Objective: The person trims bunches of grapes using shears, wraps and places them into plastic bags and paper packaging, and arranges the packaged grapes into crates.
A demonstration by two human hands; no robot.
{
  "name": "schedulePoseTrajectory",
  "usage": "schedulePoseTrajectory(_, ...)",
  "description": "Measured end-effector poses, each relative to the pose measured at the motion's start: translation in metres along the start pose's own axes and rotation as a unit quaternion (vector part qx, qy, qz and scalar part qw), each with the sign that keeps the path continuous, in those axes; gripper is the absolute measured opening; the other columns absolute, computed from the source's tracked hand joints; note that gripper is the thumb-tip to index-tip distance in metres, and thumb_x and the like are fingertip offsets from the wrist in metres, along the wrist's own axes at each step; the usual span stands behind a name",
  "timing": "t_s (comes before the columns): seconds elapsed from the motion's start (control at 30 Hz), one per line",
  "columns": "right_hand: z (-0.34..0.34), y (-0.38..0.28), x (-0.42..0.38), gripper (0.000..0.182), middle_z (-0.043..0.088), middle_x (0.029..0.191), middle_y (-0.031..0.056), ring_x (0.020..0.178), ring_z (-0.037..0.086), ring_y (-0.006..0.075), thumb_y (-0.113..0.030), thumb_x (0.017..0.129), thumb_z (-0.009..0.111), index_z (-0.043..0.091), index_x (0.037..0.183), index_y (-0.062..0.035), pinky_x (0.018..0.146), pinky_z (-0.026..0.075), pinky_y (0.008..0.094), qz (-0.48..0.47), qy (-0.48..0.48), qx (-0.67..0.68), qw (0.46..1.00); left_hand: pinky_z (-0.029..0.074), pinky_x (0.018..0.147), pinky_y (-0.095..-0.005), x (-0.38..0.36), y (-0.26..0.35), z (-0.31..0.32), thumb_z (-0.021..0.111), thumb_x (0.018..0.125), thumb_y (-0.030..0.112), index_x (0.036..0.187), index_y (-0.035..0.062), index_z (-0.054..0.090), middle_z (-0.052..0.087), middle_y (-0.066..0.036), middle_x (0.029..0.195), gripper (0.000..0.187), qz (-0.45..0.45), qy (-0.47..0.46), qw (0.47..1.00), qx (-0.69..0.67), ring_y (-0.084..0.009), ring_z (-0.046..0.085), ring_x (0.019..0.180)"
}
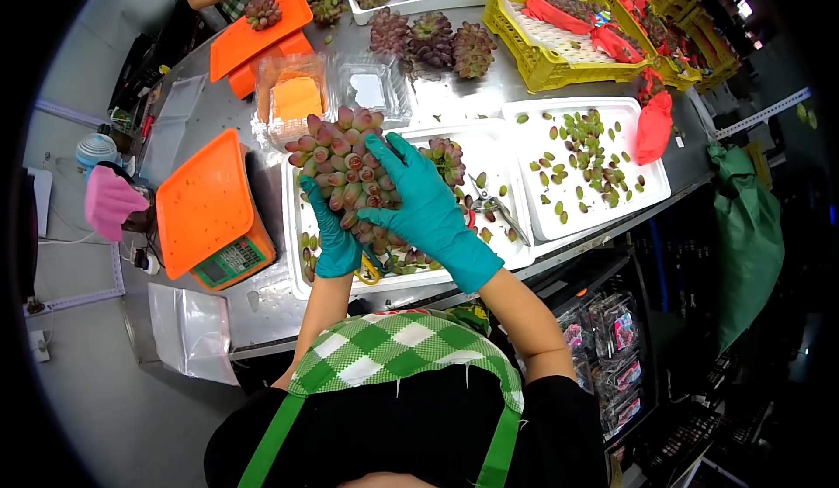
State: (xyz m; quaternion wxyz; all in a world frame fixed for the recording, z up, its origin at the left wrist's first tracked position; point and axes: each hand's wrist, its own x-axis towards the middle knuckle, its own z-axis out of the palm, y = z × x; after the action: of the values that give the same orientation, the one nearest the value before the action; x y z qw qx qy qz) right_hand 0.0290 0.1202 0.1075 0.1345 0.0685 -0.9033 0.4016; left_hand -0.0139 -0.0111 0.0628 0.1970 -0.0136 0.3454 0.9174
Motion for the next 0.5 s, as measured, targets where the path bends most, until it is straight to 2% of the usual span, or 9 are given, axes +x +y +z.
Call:
schedulePoseTrajectory(0.07, 0.000, 0.001, 0.005, 0.086, 0.027, 0.131, 0.0207, 0.114, 0.036, 0.0347, -0.025, 0.061, 0.072, 0.023, 0.132, -0.0174, 0.093, 0.034, 0.0390, -0.028, -0.027, -0.006, 0.999, 0.044, 0.086, -0.0319, 0.003, 0.001, -0.005, 0.041, 0.077, 0.060, 0.126, 0.0097, 0.029, 0.043, -0.008, 0.120, 0.072, 0.004, 0.004, 1.000, -0.011, -0.0202, 0.048, 0.106)
schedulePoseTrajectory(0.27, 0.010, -0.010, 0.011, 0.072, 0.023, 0.133, 0.0207, 0.114, 0.035, 0.0364, -0.008, 0.069, 0.056, 0.023, 0.132, -0.0158, 0.092, 0.035, 0.0389, 0.025, -0.046, -0.023, 0.998, 0.044, 0.086, -0.0326, 0.009, -0.008, -0.030, 0.042, 0.077, 0.059, 0.126, 0.0098, 0.031, 0.044, -0.008, 0.119, 0.070, -0.012, -0.001, 0.999, -0.031, -0.0204, 0.047, 0.106)
schedulePoseTrajectory(0.37, 0.022, -0.018, 0.013, 0.063, 0.029, 0.133, 0.0143, 0.120, 0.032, 0.0297, 0.004, 0.070, 0.046, 0.033, 0.128, -0.0143, 0.093, 0.034, 0.0351, 0.061, -0.013, -0.012, 0.998, 0.043, 0.087, -0.0334, 0.009, -0.012, -0.035, 0.039, 0.078, 0.061, 0.126, 0.0105, 0.031, 0.044, -0.008, 0.120, 0.070, 0.000, 0.016, 0.999, -0.037, -0.0207, 0.047, 0.106)
schedulePoseTrajectory(0.47, 0.017, -0.003, 0.013, 0.064, 0.031, 0.129, 0.0204, 0.112, 0.039, 0.0350, 0.000, 0.068, 0.048, 0.033, 0.128, -0.0165, 0.092, 0.036, 0.0394, 0.041, -0.082, 0.006, 0.996, 0.043, 0.087, -0.0342, 0.007, -0.005, -0.037, 0.041, 0.078, 0.058, 0.125, 0.0091, 0.031, 0.044, -0.008, 0.119, 0.068, -0.001, 0.022, 0.997, -0.073, -0.0210, 0.048, 0.105)
schedulePoseTrajectory(0.5, 0.016, -0.004, 0.014, 0.064, 0.033, 0.128, 0.0204, 0.110, 0.041, 0.0348, 0.001, 0.067, 0.048, 0.034, 0.127, -0.0170, 0.090, 0.037, 0.0391, 0.024, -0.074, 0.015, 0.997, 0.043, 0.087, -0.0344, 0.003, 0.006, -0.029, 0.041, 0.078, 0.059, 0.125, 0.0092, 0.031, 0.044, -0.008, 0.119, 0.069, -0.002, 0.016, 0.996, -0.083, -0.0211, 0.048, 0.105)
